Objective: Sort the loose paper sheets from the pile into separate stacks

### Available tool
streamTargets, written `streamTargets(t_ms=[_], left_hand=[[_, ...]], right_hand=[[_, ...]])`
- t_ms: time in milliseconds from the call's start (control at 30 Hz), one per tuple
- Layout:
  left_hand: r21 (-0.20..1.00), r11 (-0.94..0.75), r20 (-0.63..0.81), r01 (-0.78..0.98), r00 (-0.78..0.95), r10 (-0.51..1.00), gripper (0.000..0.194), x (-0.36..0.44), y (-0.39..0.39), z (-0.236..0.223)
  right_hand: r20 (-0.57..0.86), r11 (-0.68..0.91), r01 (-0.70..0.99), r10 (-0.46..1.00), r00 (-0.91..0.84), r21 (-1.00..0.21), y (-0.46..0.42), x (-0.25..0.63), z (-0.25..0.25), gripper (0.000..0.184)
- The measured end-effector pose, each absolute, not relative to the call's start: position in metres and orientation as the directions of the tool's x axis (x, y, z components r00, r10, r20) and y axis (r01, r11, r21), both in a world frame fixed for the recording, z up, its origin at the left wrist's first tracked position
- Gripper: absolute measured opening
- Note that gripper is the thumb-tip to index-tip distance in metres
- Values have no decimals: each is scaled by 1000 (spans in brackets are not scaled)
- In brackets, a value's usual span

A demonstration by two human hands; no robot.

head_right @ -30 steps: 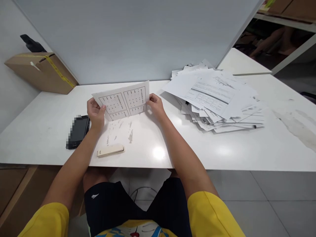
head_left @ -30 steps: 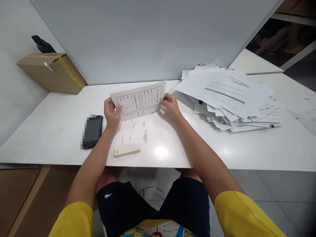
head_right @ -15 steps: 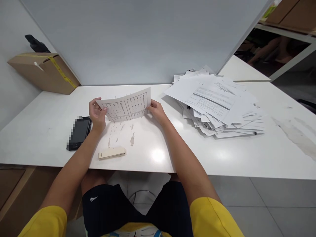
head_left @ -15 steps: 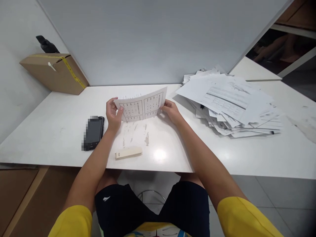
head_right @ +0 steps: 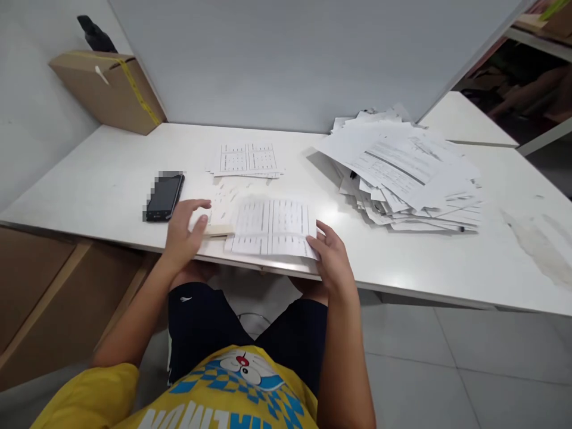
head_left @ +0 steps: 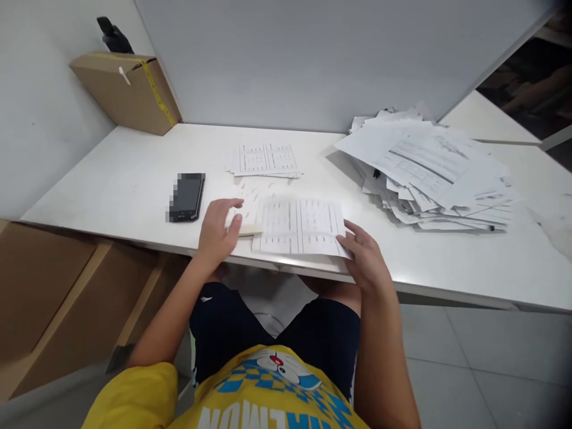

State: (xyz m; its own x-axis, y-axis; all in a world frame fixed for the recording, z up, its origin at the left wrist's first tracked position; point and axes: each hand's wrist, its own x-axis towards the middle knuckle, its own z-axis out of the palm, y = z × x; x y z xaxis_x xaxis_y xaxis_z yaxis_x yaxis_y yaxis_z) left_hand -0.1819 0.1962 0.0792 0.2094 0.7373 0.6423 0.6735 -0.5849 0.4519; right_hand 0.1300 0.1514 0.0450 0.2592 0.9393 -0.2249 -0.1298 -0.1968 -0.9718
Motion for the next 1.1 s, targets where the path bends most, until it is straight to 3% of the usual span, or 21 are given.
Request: streamTargets(t_ms=[100, 200, 467, 800, 1100], left_hand=[[299, -504, 588, 810, 260, 766, 32, -171, 177, 46], [237, -439, 566, 866, 244, 787, 36, -167, 177, 26], [318, -481, 549, 817, 256, 796, 37, -171, 179, 34], [405, -491, 571, 771, 206, 795, 35, -170, 187, 27], [361, -516, 489, 776, 314, 814, 40, -173, 182, 31]], right_hand=[[-258, -272, -3, 908, 331, -962, 94, 138, 40, 78], [-266, -306, 70, 903, 338, -949, 69, 142, 41, 82], [-252, -250, -43, 931, 264, -967, 62, 121, 16, 75], [-223, -192, -115, 880, 419, -975, 63, 122, 15, 64], [-248, -193, -175, 886, 392, -965, 60, 124, 12, 71]])
